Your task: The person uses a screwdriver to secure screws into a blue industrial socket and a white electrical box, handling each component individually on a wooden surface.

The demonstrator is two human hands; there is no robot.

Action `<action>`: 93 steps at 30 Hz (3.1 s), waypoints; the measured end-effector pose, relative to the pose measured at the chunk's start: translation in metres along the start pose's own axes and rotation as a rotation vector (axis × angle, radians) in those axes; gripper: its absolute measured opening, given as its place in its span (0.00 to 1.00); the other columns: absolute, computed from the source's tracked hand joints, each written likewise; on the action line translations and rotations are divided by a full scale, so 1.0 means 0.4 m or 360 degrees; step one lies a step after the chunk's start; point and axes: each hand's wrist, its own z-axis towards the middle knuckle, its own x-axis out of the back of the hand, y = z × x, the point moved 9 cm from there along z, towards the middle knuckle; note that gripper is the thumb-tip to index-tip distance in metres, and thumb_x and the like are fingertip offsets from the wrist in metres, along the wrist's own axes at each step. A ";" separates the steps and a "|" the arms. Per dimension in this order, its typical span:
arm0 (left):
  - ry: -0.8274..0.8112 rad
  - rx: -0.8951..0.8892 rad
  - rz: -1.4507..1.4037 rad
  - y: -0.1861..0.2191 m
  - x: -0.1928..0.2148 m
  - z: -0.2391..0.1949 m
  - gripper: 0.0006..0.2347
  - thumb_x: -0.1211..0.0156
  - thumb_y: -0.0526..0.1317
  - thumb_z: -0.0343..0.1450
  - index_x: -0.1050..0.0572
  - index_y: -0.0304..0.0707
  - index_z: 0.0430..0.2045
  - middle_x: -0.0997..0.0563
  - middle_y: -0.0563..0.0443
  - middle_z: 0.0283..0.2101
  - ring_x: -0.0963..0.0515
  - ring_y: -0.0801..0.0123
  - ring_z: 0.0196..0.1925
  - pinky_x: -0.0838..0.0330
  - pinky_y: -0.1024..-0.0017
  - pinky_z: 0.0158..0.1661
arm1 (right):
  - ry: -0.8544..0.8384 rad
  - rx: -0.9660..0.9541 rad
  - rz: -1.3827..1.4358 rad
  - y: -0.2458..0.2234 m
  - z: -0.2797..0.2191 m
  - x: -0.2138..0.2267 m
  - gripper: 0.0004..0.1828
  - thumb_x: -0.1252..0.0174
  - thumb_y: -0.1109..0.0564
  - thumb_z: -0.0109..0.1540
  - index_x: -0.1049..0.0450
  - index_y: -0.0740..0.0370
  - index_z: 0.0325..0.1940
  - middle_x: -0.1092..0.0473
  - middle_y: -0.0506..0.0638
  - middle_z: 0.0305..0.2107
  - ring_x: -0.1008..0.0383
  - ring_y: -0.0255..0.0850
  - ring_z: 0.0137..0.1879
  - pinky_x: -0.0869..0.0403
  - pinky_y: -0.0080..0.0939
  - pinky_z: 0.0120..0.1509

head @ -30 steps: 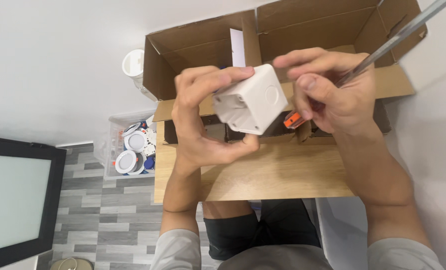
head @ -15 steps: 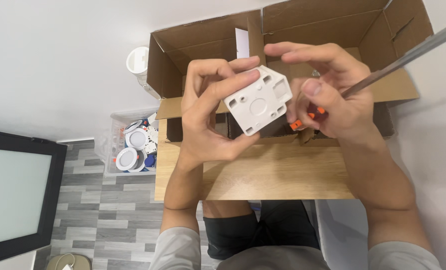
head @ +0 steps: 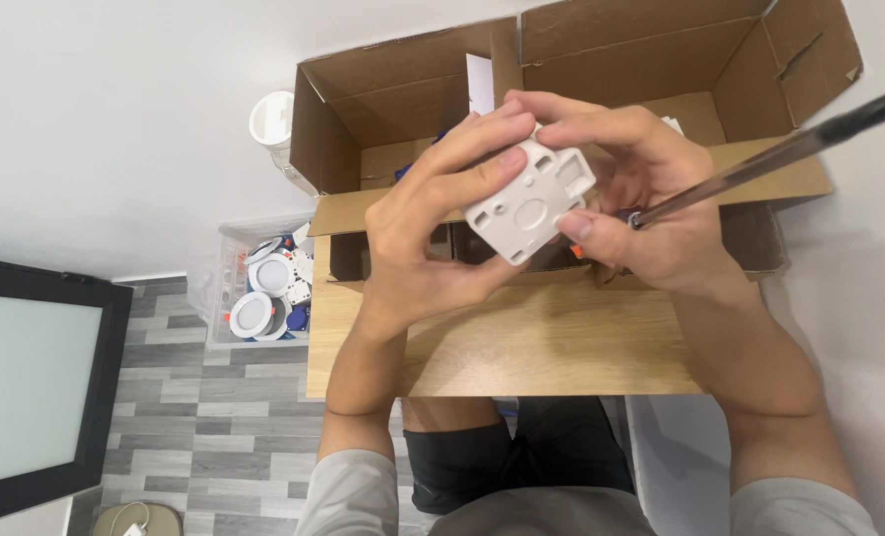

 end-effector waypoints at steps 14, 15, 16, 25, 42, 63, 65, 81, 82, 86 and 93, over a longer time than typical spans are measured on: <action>-0.0027 -0.0197 0.0438 0.012 -0.043 -0.009 0.13 0.29 0.33 0.81 0.25 0.34 0.59 0.21 0.31 0.65 0.16 0.35 0.70 0.21 0.46 0.75 | 0.0146 0.0105 -0.0004 0.006 0.003 -0.013 0.23 0.37 0.59 0.71 0.40 0.55 0.66 0.35 0.76 0.73 0.33 0.62 0.86 0.20 0.45 0.74; -0.0028 -0.0198 0.0437 0.012 -0.044 -0.010 0.13 0.29 0.33 0.81 0.25 0.34 0.59 0.21 0.31 0.65 0.16 0.35 0.70 0.21 0.46 0.75 | 0.0147 0.0106 -0.0005 0.008 0.003 -0.014 0.23 0.37 0.59 0.71 0.40 0.55 0.66 0.35 0.76 0.73 0.33 0.62 0.86 0.20 0.45 0.74; -0.0020 -0.0199 0.0457 0.013 -0.044 -0.010 0.13 0.29 0.33 0.81 0.24 0.34 0.59 0.21 0.31 0.65 0.16 0.36 0.70 0.21 0.46 0.75 | 0.0156 0.0112 -0.0003 0.008 0.004 -0.014 0.24 0.37 0.59 0.70 0.40 0.54 0.66 0.35 0.76 0.73 0.32 0.61 0.84 0.19 0.42 0.69; 0.0005 -0.0226 0.0533 0.019 -0.045 -0.011 0.12 0.29 0.31 0.81 0.23 0.33 0.58 0.20 0.32 0.64 0.15 0.39 0.69 0.20 0.48 0.73 | 0.0184 0.0133 0.0033 0.021 0.003 -0.011 0.24 0.35 0.60 0.68 0.38 0.53 0.65 0.33 0.77 0.72 0.26 0.57 0.78 0.20 0.37 0.58; -0.0025 -0.0236 0.0560 0.025 -0.043 -0.012 0.12 0.30 0.31 0.81 0.22 0.33 0.58 0.20 0.31 0.64 0.16 0.39 0.69 0.19 0.47 0.74 | 0.0164 0.0104 0.0000 0.015 0.007 -0.015 0.22 0.38 0.61 0.70 0.38 0.52 0.64 0.33 0.77 0.72 0.23 0.36 0.49 0.36 0.27 0.34; -0.0070 -0.0145 0.0719 -0.082 -0.049 -0.017 0.24 0.18 0.42 0.78 0.26 0.45 0.66 0.22 0.43 0.66 0.18 0.54 0.66 0.25 0.56 0.62 | 0.0005 -0.0346 -0.0360 0.040 0.023 0.136 0.21 0.41 0.65 0.73 0.30 0.73 0.71 0.26 0.62 0.51 0.23 0.39 0.37 0.28 0.27 0.26; -0.0085 -0.0049 0.0598 -0.100 -0.050 -0.006 0.21 0.23 0.39 0.79 0.29 0.41 0.64 0.21 0.45 0.69 0.18 0.49 0.73 0.29 0.57 0.66 | -0.0158 -0.0078 -0.0737 0.018 0.033 0.144 0.24 0.35 0.68 0.73 0.30 0.78 0.72 0.25 0.68 0.61 0.21 0.50 0.60 0.19 0.41 0.66; -0.0546 0.0257 0.0816 -0.292 -0.225 0.037 0.33 0.24 0.37 0.70 0.33 0.55 0.71 0.24 0.48 0.67 0.24 0.54 0.70 0.30 0.49 0.62 | 0.0184 -0.0147 -0.1235 0.012 0.013 0.254 0.16 0.31 0.65 0.84 0.23 0.85 0.69 0.19 0.67 0.49 0.16 0.50 0.37 0.21 0.38 0.35; -0.0633 0.0153 0.0925 -0.314 -0.265 0.048 0.30 0.27 0.33 0.66 0.28 0.50 0.66 0.22 0.43 0.61 0.24 0.49 0.64 0.30 0.50 0.56 | 0.0229 -0.0197 -0.1176 0.017 0.005 0.271 0.11 0.32 0.69 0.85 0.24 0.83 0.67 0.21 0.65 0.52 0.20 0.47 0.35 0.22 0.38 0.36; -0.1091 0.0097 0.1347 -0.450 -0.403 0.036 0.27 0.25 0.33 0.55 0.21 0.48 0.51 0.16 0.44 0.44 0.17 0.50 0.48 0.30 0.54 0.52 | 0.0335 -0.0243 -0.1163 0.010 -0.030 0.314 0.10 0.32 0.72 0.90 0.28 0.80 0.62 0.32 0.58 0.40 0.23 0.44 0.39 0.15 0.40 0.46; -0.2091 0.1002 0.1225 -0.533 -0.458 -0.020 0.28 0.43 0.39 0.64 0.29 0.41 0.64 0.15 0.42 0.49 0.16 0.45 0.52 0.31 0.49 0.63 | 0.0331 -0.0295 -0.1081 0.004 -0.060 0.331 0.23 0.33 0.71 0.95 0.32 0.71 0.49 0.44 0.48 0.22 0.38 0.36 0.29 0.16 0.39 0.46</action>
